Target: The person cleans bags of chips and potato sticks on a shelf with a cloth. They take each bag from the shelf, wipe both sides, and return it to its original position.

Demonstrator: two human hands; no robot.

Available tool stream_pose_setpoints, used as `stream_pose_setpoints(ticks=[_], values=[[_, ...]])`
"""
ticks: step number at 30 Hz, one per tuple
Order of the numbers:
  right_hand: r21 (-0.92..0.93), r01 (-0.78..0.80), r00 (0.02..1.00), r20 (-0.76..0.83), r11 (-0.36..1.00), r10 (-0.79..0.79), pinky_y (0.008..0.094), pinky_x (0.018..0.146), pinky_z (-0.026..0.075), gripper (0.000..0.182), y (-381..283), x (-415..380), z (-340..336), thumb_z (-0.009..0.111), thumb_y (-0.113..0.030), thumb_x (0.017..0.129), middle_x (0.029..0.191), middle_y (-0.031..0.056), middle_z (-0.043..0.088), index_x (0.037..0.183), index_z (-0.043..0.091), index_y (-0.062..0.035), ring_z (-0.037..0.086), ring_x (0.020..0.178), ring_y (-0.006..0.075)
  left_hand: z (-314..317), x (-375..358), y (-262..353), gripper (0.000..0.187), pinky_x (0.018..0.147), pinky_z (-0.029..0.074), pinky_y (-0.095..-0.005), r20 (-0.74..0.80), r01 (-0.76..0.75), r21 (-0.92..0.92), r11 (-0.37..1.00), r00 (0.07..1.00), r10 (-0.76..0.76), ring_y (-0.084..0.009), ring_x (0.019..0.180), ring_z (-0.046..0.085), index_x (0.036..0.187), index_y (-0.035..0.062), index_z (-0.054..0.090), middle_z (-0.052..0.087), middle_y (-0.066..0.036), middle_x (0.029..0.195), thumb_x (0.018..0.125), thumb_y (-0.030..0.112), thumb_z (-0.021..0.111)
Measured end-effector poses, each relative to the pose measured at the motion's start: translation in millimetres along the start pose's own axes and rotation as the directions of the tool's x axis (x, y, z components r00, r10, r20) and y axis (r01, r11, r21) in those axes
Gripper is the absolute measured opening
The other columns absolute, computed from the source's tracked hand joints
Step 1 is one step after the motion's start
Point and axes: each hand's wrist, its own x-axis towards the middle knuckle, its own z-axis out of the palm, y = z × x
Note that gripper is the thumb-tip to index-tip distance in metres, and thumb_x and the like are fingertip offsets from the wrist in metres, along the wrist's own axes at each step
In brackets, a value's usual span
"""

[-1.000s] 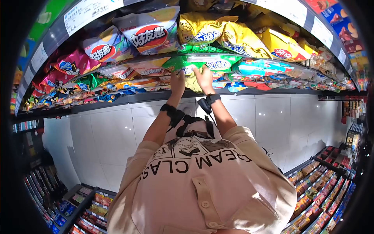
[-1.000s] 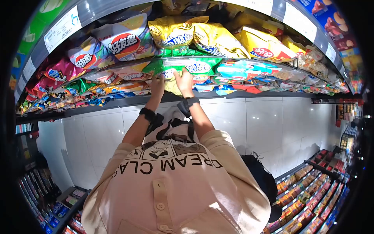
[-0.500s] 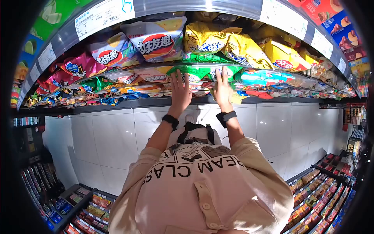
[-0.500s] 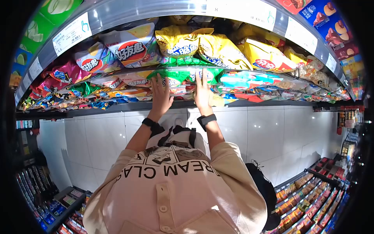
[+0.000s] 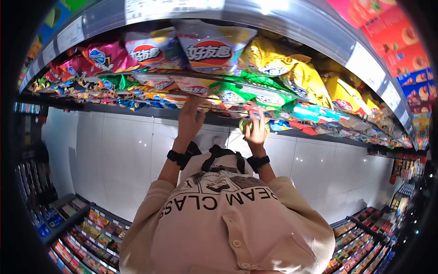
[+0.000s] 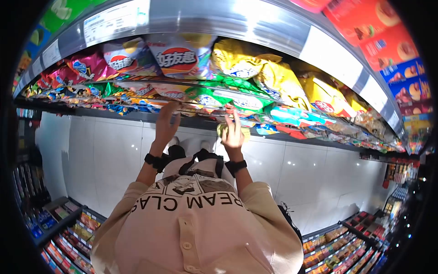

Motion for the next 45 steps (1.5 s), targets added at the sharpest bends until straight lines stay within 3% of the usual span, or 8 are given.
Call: stream_pose_setpoints(ticks=[6,10,16,19,30,35,38,45], values=[[0.313,0.008,0.990,0.132,0.950,-0.052,0.0352,0.071,0.052,0.035,-75.6,7.8,49.2,0.059,-0.001,0.076,0.108,0.0143,0.059,0.110,0.055,-0.0053,0.062,0.090,0.0327,-42.5,-17.7,-122.5,0.037,0.084,0.043,-0.0367,-0.359,0.274,-0.004,0.962,0.897,-0.257,-0.0333,0.096,0.054,0.110,-0.0033,0.051,0.055,-0.020,0.103,0.077,0.007,0.064],[0.385,-0.242,0.823,0.567,0.890,-0.021,0.0399,0.088,0.044,0.056,-132.5,54.8,99.8,0.061,-0.008,0.076,0.118,0.0198,0.051,0.127,0.038,-0.0061,0.051,0.108,0.0362,-61.3,11.4,-167.0,0.047,0.083,0.044,-0.0350,-0.280,0.389,-0.133,0.912,0.868,-0.411,-0.0296,0.099,0.055,0.115,-0.0025,0.046,0.056,-0.018,0.105,0.077,0.015,0.069],[0.463,-0.274,0.859,0.512,0.843,-0.002,0.0381,0.088,0.042,0.054,-151.9,94.1,212.5,0.066,-0.020,0.077,0.112,0.0238,0.055,0.122,0.043,0.0000,0.054,0.104,0.0370,-64.0,46.2,-198.5,0.038,0.079,0.046,-0.0335,-0.179,0.313,-0.265,0.912,0.913,-0.366,-0.0241,0.095,0.059,0.105,0.0005,0.046,0.059,-0.014,0.098,0.078,0.015,0.069],[0.237,-0.636,0.691,0.599,0.735,0.404,0.0360,0.080,0.045,0.044,-160.0,106.9,217.6,0.060,-0.039,0.082,0.083,0.0182,0.065,0.097,0.062,0.0025,0.062,0.085,0.0335,-31.7,47.2,-264.5,0.030,0.077,0.046,-0.0328,-0.077,0.273,-0.443,0.854,0.938,-0.339,-0.0231,0.086,0.061,0.099,0.0001,0.048,0.061,-0.013,0.090,0.079,0.012,0.067],[0.361,-0.739,0.606,0.726,0.569,0.326,0.0287,0.088,0.040,0.055,-167.4,132.0,199.7,0.072,-0.034,0.074,0.107,0.0125,0.060,0.109,0.056,0.0057,0.055,0.096,0.0197,-98.2,60.2,-265.2,0.025,0.064,0.047,-0.0315,0.185,0.338,-0.521,0.784,0.941,-0.283,-0.0284,0.070,0.062,0.094,-0.0006,0.061,0.064,-0.015,0.080,0.082,0.021,0.063],[0.179,-0.716,0.601,0.650,0.675,0.466,0.0277,0.058,0.041,0.045,-150.8,114.0,208.0,0.072,-0.041,0.073,0.064,0.0034,0.059,0.080,0.066,0.0033,0.047,0.059,0.0089,-98.2,66.6,-271.0,0.025,0.064,0.046,-0.0403,0.203,0.301,-0.304,0.904,0.948,-0.247,-0.0381,0.079,0.060,0.094,-0.0024,0.060,0.061,-0.023,0.083,0.083,0.020,0.058],[0.257,-0.729,0.620,0.640,0.634,0.454,0.0290,0.063,0.043,0.058,-158.5,111.3,201.4,0.072,-0.050,0.070,0.069,0.0080,0.061,0.084,0.065,0.0056,0.052,0.064,0.0114,-101.4,74.2,-253.0,0.025,0.063,0.046,-0.0299,0.180,0.275,-0.256,0.927,0.956,-0.234,-0.0151,0.073,0.059,0.099,-0.0056,0.056,0.063,-0.013,0.080,0.086,0.016,0.057],[0.062,-0.752,0.460,0.763,0.657,0.455,0.0286,0.090,0.038,0.054,-106.3,104.1,234.3,0.068,-0.033,0.080,0.110,0.0132,0.059,0.115,0.053,0.0052,0.053,0.099,0.0190,-88.4,78.8,-240.9,0.022,0.061,0.044,-0.0410,0.213,0.380,-0.037,0.924,0.907,-0.364,-0.0404,0.074,0.057,0.085,-0.0042,0.056,0.059,-0.024,0.078,0.083,0.018,0.054]])
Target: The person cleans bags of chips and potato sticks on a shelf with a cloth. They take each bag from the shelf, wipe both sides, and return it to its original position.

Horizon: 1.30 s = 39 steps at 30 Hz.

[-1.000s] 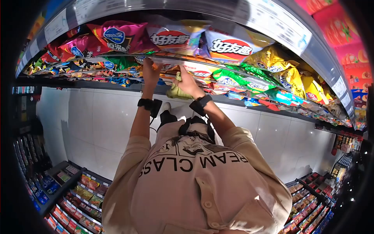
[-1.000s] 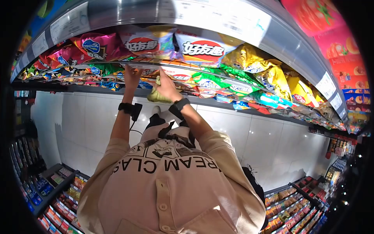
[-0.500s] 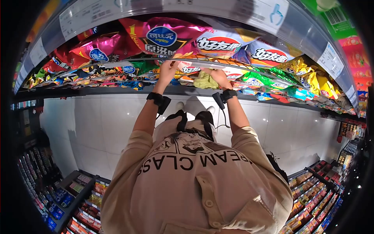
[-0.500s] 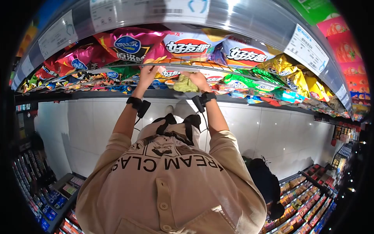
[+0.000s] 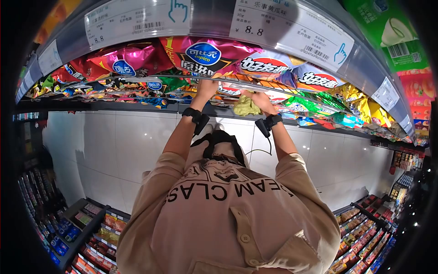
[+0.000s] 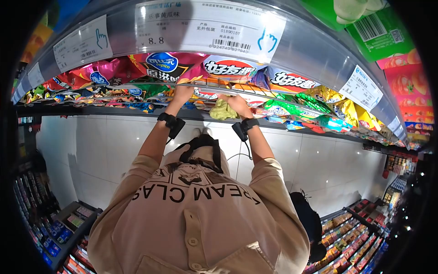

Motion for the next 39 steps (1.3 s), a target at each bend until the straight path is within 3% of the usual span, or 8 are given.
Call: stream_pose_setpoints(ticks=[5,7,8,19,23,25,31,39], values=[[0.008,0.167,0.985,0.037,0.986,-0.167,0.0295,0.085,0.042,0.047,-30.4,-34.9,-3.0,0.066,-0.034,0.081,0.100,0.0125,0.063,0.109,0.058,0.0031,0.057,0.091,0.0176,-14.7,-18.5,-0.9,0.023,0.065,0.043,-0.0436,0.001,-0.087,0.053,0.995,0.996,0.087,-0.0404,0.078,0.056,0.084,-0.0045,0.056,0.057,-0.024,0.081,0.083,0.019,0.054],[-0.124,0.168,0.979,0.140,0.978,-0.151,0.0296,0.080,0.044,0.039,-45.6,-53.2,-12.9,0.066,-0.031,0.082,0.095,0.0115,0.065,0.104,0.062,0.0004,0.058,0.085,0.0162,-19.8,-36.8,4.2,0.025,0.073,0.044,-0.0483,-0.259,-0.127,0.119,0.985,0.953,0.154,-0.0428,0.088,0.053,0.100,-0.0020,0.052,0.054,-0.023,0.098,0.081,0.014,0.056],[-0.096,0.383,0.923,0.017,0.919,-0.383,0.0320,0.075,0.046,0.037,-19.8,-46.8,-4.8,0.065,-0.037,0.079,0.084,0.0147,0.066,0.096,0.066,-0.0041,0.064,0.080,0.0231,-25.7,-45.6,10.0,0.029,0.073,0.045,-0.0450,-0.269,-0.080,0.024,0.997,0.960,0.083,-0.0405,0.092,0.052,0.104,0.0016,0.049,0.050,-0.020,0.105,0.079,0.012,0.058],[-0.047,0.338,0.941,0.046,0.940,-0.336,0.0305,0.071,0.048,0.029,-15.7,-77.5,67.9,0.065,-0.028,0.080,0.084,0.0108,0.066,0.100,0.063,-0.0069,0.064,0.076,0.0205,-29.3,-71.3,5.8,0.052,0.092,0.036,-0.0438,-0.140,-0.273,0.130,0.953,0.947,0.290,-0.0345,0.110,0.046,0.121,0.0054,0.048,0.046,-0.016,0.126,0.073,0.019,0.063],[0.111,0.256,0.967,-0.029,0.960,-0.254,0.0265,0.071,0.047,0.022,-56.7,-69.8,111.6,0.066,-0.015,0.081,0.084,0.0093,0.066,0.101,0.062,-0.0053,0.062,0.078,0.0155,-84.0,-43.5,-21.6,0.027,0.062,0.046,-0.0402,-0.205,-0.148,-0.064,0.987,0.970,0.132,-0.0339,0.077,0.056,0.098,0.0031,0.051,0.056,-0.014,0.089,0.075,0.013,0.062],[0.083,0.495,0.864,-0.148,0.865,-0.480,0.0261,0.072,0.046,0.024,-82.4,-57.0,144.1,0.066,-0.014,0.081,0.085,0.0091,0.066,0.102,0.061,-0.0042,0.062,0.080,0.0148,-126.8,-44.4,-22.8,0.016,0.051,0.042,-0.0390,-0.370,-0.158,0.117,0.981,0.909,0.190,-0.0285,0.058,0.052,0.079,0.0043,0.049,0.049,-0.009,0.061,0.075,0.013,0.062],[0.059,0.574,0.798,-0.263,0.817,-0.542,0.0328,0.077,0.046,0.044,-163.2,-22.7,253.3,0.070,-0.019,0.076,0.097,0.0174,0.061,0.113,0.053,-0.0017,0.061,0.088,0.0289,-204.4,-71.6,-81.7,0.026,0.045,0.038,-0.0351,-0.039,-0.342,0.059,0.938,0.938,0.345,-0.0256,0.046,0.049,0.061,0.0067,0.048,0.048,-0.007,0.054,0.076,0.019,0.065],[0.114,0.525,0.636,-0.710,0.844,-0.300,0.0399,0.082,0.043,0.047,-180.9,16.4,296.9,0.071,-0.025,0.073,0.102,0.0227,0.057,0.109,0.053,-0.0006,0.056,0.096,0.0366,-224.0,-24.1,-139.1,0.041,0.084,0.041,-0.0415,0.224,-0.470,0.147,0.871,0.873,0.433,-0.0346,0.097,0.049,0.111,0.0054,0.051,0.054,-0.015,0.103,0.076,0.025,0.064]])
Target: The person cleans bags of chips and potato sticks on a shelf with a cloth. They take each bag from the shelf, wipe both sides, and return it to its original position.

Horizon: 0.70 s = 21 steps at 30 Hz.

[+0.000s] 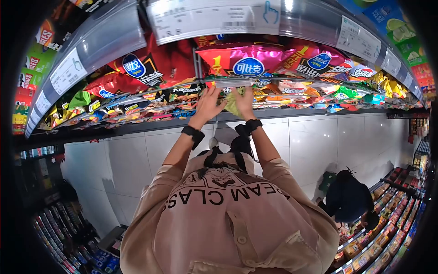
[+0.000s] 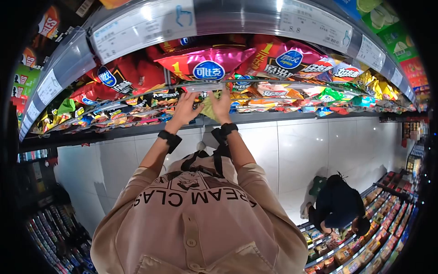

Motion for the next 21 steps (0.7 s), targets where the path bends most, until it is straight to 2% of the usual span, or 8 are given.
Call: stream_pose_setpoints(ticks=[8,10,12,14,17,18,20,21], values=[[-0.156,0.014,0.968,0.249,0.988,0.025,0.0398,0.071,0.046,0.034,-11.0,21.8,-39.5,0.070,-0.019,0.071,0.093,0.0183,0.060,0.098,0.058,-0.0007,0.059,0.086,0.0358,2.2,3.2,7.3,0.037,0.078,0.045,-0.0427,0.056,0.156,-0.080,0.985,0.987,-0.152,-0.0356,0.094,0.054,0.107,0.0037,0.050,0.053,-0.016,0.100,0.078,0.025,0.061],[-0.330,0.254,0.964,0.009,0.909,-0.266,0.0428,0.068,0.046,0.031,-25.9,27.0,-60.3,0.069,-0.018,0.071,0.086,0.0174,0.059,0.096,0.058,-0.0028,0.058,0.077,0.0376,-0.6,-1.9,9.5,0.036,0.075,0.046,-0.0429,0.056,0.131,-0.131,0.983,0.991,-0.124,-0.0365,0.087,0.053,0.106,0.0058,0.051,0.048,-0.015,0.102,0.075,0.019,0.063],[-0.584,0.286,0.937,0.003,0.760,-0.350,0.0444,0.066,0.046,0.025,-44.7,37.2,-78.1,0.066,-0.017,0.073,0.083,0.0177,0.058,0.092,0.058,-0.0041,0.057,0.072,0.0384,1.0,-9.2,15.0,0.037,0.077,0.045,-0.0412,-0.003,-0.044,-0.096,0.994,0.999,0.044,-0.0340,0.091,0.053,0.107,0.0054,0.050,0.048,-0.013,0.103,0.073,0.015,0.063],[-0.721,0.332,0.938,0.322,0.608,-0.130,0.0436,0.064,0.047,0.018,-31.7,58.7,-93.4,0.059,-0.020,0.076,0.079,0.0165,0.061,0.087,0.059,-0.0058,0.059,0.074,0.0350,-0.1,-0.9,32.3,0.038,0.086,0.041,-0.0431,-0.057,-0.116,-0.119,0.986,0.992,0.110,-0.0342,0.100,0.049,0.106,0.0065,0.052,0.049,-0.014,0.104,0.070,0.011,0.065],[-0.754,0.511,0.859,0.458,0.413,-0.228,0.0414,0.062,0.048,0.010,3.5,86.9,-97.2,0.059,-0.012,0.069,0.072,0.0148,0.062,0.077,0.062,-0.0061,0.061,0.070,0.0322,10.5,17.5,39.9,0.044,0.098,0.026,-0.0517,-0.174,-0.129,0.299,0.945,0.967,0.187,-0.0374,0.108,0.041,0.104,0.0088,0.057,0.050,-0.020,0.107,0.063,0.016,0.071],[-0.771,0.506,0.854,0.512,0.387,-0.096,0.0404,0.065,0.049,0.014,6.3,92.2,-97.4,0.059,-0.013,0.070,0.079,0.0144,0.063,0.082,0.062,-0.0058,0.062,0.074,0.0308,16.5,26.0,29.8,0.044,0.098,0.026,-0.0517,-0.180,-0.119,0.298,0.947,0.967,0.178,-0.0374,0.108,0.041,0.104,0.0088,0.057,0.050,-0.020,0.107,0.063,0.016,0.071],[-0.580,0.751,0.612,0.433,0.314,-0.662,0.0398,0.068,0.048,0.017,29.7,88.4,-100.3,0.056,-0.012,0.073,0.087,0.0150,0.062,0.088,0.061,-0.0061,0.061,0.078,0.0304,20.4,36.9,7.7,0.051,0.098,0.027,-0.0488,-0.026,-0.033,0.329,0.944,0.999,0.044,-0.0349,0.107,0.042,0.107,0.0102,0.057,0.051,-0.018,0.108,0.060,0.022,0.073],[-0.579,0.753,0.610,0.438,0.312,-0.660,0.0398,0.068,0.048,0.017,24.3,89.9,-100.3,0.056,-0.012,0.073,0.087,0.0150,0.062,0.088,0.061,-0.0061,0.061,0.078,0.0304,21.2,39.1,-0.3,0.053,0.096,0.030,-0.0465,0.015,-0.042,0.418,0.908,0.999,0.039,-0.0326,0.107,0.043,0.109,0.0124,0.058,0.052,-0.015,0.108,0.061,0.028,0.074]])
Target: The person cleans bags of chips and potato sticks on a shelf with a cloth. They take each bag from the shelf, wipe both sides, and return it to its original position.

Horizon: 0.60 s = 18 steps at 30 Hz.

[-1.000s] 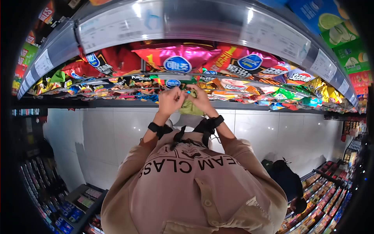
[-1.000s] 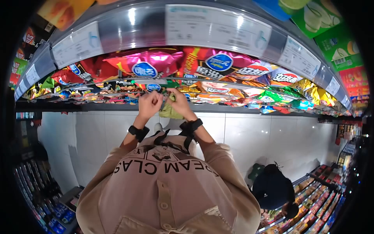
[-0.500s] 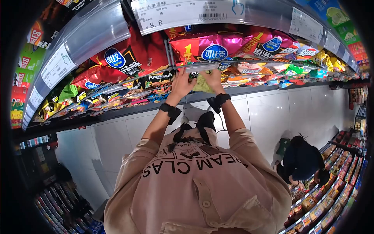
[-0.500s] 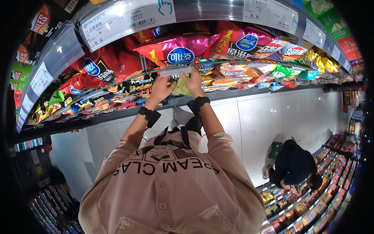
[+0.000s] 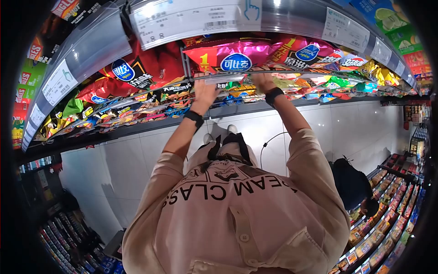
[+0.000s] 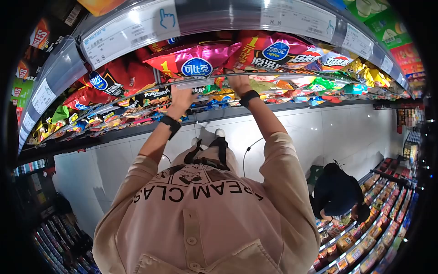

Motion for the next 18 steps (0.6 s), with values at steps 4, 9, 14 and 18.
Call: stream_pose_setpoints(ticks=[4,9,14,18], values=[[-0.038,-0.015,0.846,0.532,0.999,0.033,0.0398,0.069,0.048,0.018,-8.8,18.9,-23.0,0.052,-0.011,0.076,0.087,0.0150,0.060,0.092,0.060,-0.0070,0.060,0.080,0.0293,6.1,-0.2,-4.9,0.043,0.094,0.026,-0.0518,-0.023,0.066,0.058,0.996,0.998,-0.065,-0.0298,0.105,0.047,0.105,0.0160,0.062,0.057,-0.010,0.108,0.068,0.038,0.069],[0.044,0.118,0.777,0.619,0.992,-0.119,0.0356,0.057,0.050,0.014,-12.7,15.9,-56.5,0.051,-0.009,0.076,0.080,0.0095,0.060,0.087,0.058,-0.0062,0.063,0.073,0.0242,7.1,1.4,5.3,0.031,0.085,0.033,-0.0531,-0.158,0.026,0.254,0.967,0.987,0.014,-0.0292,0.096,0.051,0.093,0.0110,0.063,0.059,-0.012,0.095,0.066,0.026,0.066],[0.052,0.137,0.769,0.624,0.989,-0.139,0.0353,0.053,0.050,0.012,-18.3,6.9,-48.3,0.052,-0.013,0.081,0.085,0.0084,0.059,0.088,0.058,-0.0063,0.062,0.063,0.0248,-4.8,18.4,27.9,0.033,0.079,0.042,-0.0493,0.127,-0.014,0.079,0.997,0.992,0.004,-0.0298,0.088,0.059,0.103,0.0127,0.060,0.061,-0.013,0.095,0.070,0.011,0.059],[0.023,0.160,0.762,0.632,0.987,-0.138,0.0355,0.055,0.050,0.019,-14.6,8.0,-25.1,0.058,-0.009,0.070,0.084,0.0096,0.060,0.089,0.059,-0.0067,0.063,0.068,0.0253,9.9,31.6,37.0,0.031,0.083,0.043,-0.0488,-0.011,-0.116,0.139,0.983,0.993,0.119,-0.0319,0.097,0.058,0.106,0.0117,0.060,0.061,-0.013,0.103,0.075,0.010,0.053]])
